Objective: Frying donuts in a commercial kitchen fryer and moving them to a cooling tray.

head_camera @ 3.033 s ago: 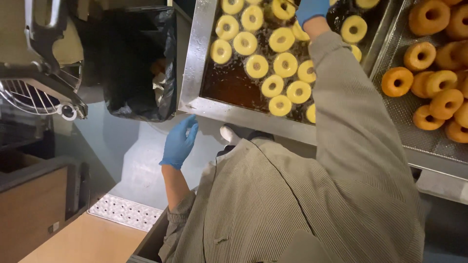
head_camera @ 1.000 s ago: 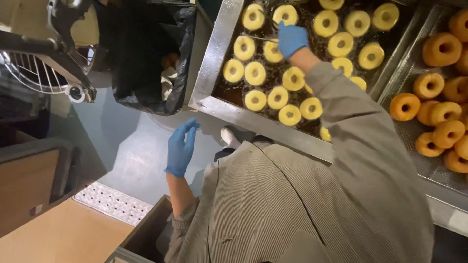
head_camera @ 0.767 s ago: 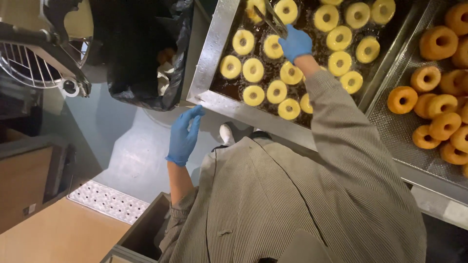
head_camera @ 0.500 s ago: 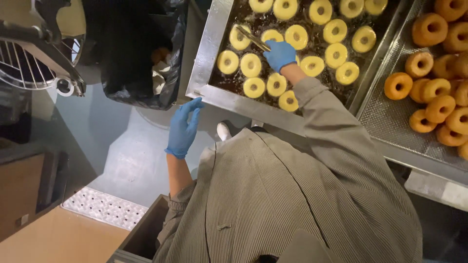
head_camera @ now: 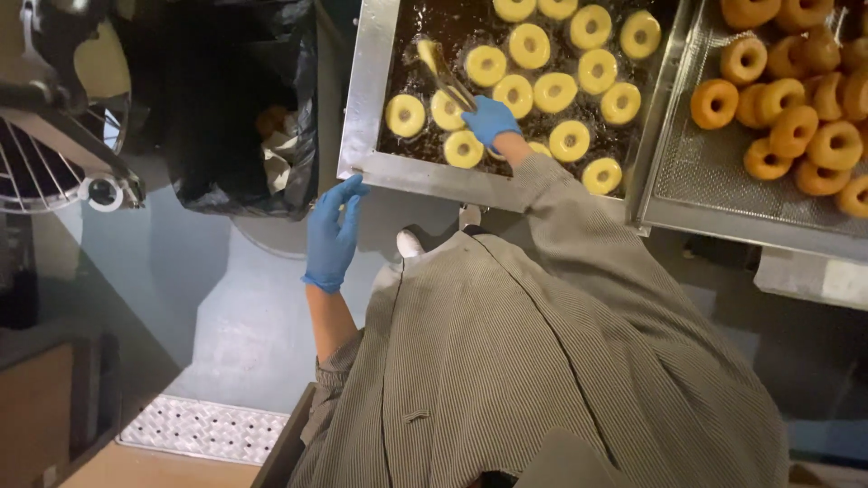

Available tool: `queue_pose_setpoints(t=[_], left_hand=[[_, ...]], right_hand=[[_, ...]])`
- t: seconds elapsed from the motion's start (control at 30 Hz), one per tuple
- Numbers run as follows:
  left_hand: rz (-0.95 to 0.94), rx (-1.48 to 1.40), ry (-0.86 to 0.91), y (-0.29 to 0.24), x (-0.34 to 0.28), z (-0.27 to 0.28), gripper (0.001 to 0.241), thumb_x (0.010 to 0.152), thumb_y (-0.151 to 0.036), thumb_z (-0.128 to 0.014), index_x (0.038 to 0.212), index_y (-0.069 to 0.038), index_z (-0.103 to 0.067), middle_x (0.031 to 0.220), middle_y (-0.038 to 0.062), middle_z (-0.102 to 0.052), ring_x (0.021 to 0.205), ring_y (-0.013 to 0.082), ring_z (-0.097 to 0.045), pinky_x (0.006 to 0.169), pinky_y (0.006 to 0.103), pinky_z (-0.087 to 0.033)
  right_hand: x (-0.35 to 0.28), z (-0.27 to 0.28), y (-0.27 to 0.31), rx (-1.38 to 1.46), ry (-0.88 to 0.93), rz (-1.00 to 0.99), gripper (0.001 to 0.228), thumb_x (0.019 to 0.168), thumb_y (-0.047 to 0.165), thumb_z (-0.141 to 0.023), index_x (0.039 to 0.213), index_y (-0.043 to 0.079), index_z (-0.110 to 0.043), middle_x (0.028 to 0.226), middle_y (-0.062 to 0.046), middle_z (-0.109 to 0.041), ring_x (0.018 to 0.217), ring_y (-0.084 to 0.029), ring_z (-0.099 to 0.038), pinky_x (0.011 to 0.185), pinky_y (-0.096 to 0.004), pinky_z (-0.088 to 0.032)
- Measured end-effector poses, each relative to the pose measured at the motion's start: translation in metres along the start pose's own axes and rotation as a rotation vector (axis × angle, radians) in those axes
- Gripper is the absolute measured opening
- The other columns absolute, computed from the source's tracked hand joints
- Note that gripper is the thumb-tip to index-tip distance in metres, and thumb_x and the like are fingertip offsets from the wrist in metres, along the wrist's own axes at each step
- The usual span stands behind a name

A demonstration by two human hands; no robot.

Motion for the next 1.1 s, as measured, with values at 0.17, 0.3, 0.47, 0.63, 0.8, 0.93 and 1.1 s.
queue_pose_setpoints(t=[0.17, 0.3, 0.47, 0.63, 0.8, 0.93, 1.1], left_hand=[[-0.024, -0.018, -0.006, 0.012, -0.002, 0.0, 0.029, 0.107, -0.007, -0.059, 0.134, -0.002, -0.065, 0.119, 0.009, -0.073, 0.109, 0.0179, -0.068, 0.096, 0.031, -0.053], [-0.006, -0.049, 0.054, 0.004, 0.002, -0.008, 0.03, 0.107, -0.005, -0.058, 0.135, -0.001, -0.064, 0.116, 0.01, -0.072, 0.107, 0.017, -0.067, 0.094, 0.0316, -0.053], [-0.026, -0.08, 0.094, -0.004, 0.013, -0.013, 0.03, 0.107, -0.003, -0.056, 0.136, -0.001, -0.062, 0.115, 0.01, -0.071, 0.107, 0.0161, -0.068, 0.093, 0.0299, -0.053], [0.017, -0.079, 0.065, -0.01, 0.011, -0.017, 0.029, 0.107, -0.002, -0.055, 0.136, -0.001, -0.062, 0.115, 0.009, -0.072, 0.107, 0.0151, -0.069, 0.092, 0.0285, -0.055], [-0.028, -0.092, 0.111, -0.021, 0.011, -0.029, 0.031, 0.107, 0.0, -0.056, 0.137, 0.0, -0.062, 0.114, 0.009, -0.071, 0.108, 0.0161, -0.068, 0.093, 0.029, -0.054], [-0.039, -0.072, 0.11, -0.014, 0.005, -0.026, 0.031, 0.107, 0.0, -0.055, 0.137, 0.0, -0.061, 0.116, 0.009, -0.071, 0.109, 0.0155, -0.068, 0.092, 0.0282, -0.054], [0.018, -0.072, 0.035, 0.0, -0.004, -0.026, 0.032, 0.107, -0.001, -0.056, 0.139, 0.001, -0.061, 0.116, 0.01, -0.071, 0.108, 0.0156, -0.067, 0.092, 0.0285, -0.053]], right_hand=[[-0.071, 0.047, -0.018, -0.096, -0.284, -0.027, 0.063, 0.09, 0.04, -0.072, 0.135, 0.0, -0.053, 0.107, -0.025, -0.071, 0.097, -0.043, -0.069, 0.084, -0.052, -0.054], [-0.051, 0.019, -0.061, -0.179, -0.333, -0.089, 0.071, 0.088, 0.039, -0.07, 0.142, -0.002, -0.048, 0.104, -0.024, -0.072, 0.094, -0.043, -0.069, 0.078, -0.053, -0.056], [-0.067, 0.045, -0.071, 0.072, -0.147, -0.207, 0.051, 0.1, 0.041, -0.064, 0.137, 0.007, -0.057, 0.108, -0.02, -0.071, 0.097, -0.037, -0.071, 0.087, -0.049, -0.056], [-0.072, 0.082, -0.087, 0.122, -0.271, -0.281, 0.063, 0.097, 0.043, -0.061, 0.146, 0.007, -0.046, 0.103, -0.018, -0.074, 0.094, -0.033, -0.073, 0.087, -0.046, -0.058], [0.026, 0.036, -0.186, -0.274, -0.301, -0.218, 0.063, 0.099, 0.049, -0.065, 0.138, 0.001, -0.051, 0.113, -0.03, -0.066, 0.101, -0.044, -0.067, 0.084, -0.052, -0.055], [-0.062, 0.073, -0.153, -0.011, -0.41, -0.12, 0.055, 0.102, 0.042, -0.067, 0.145, 0.011, -0.055, 0.126, -0.024, -0.068, 0.112, -0.045, -0.064, 0.094, -0.053, -0.052], [-0.154, 0.069, -0.117, -0.117, -0.247, -0.039, 0.073, 0.087, 0.048, -0.071, 0.144, 0.008, -0.05, 0.117, -0.028, -0.066, 0.1, -0.048, -0.064, 0.085, -0.056, -0.051]])
Point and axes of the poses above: each hand's wrist, its own x-axis towards the middle knuckle, its own z-axis out of the back of the hand, y = z × x, the point moved 2 cm from there along x, towards the middle knuckle
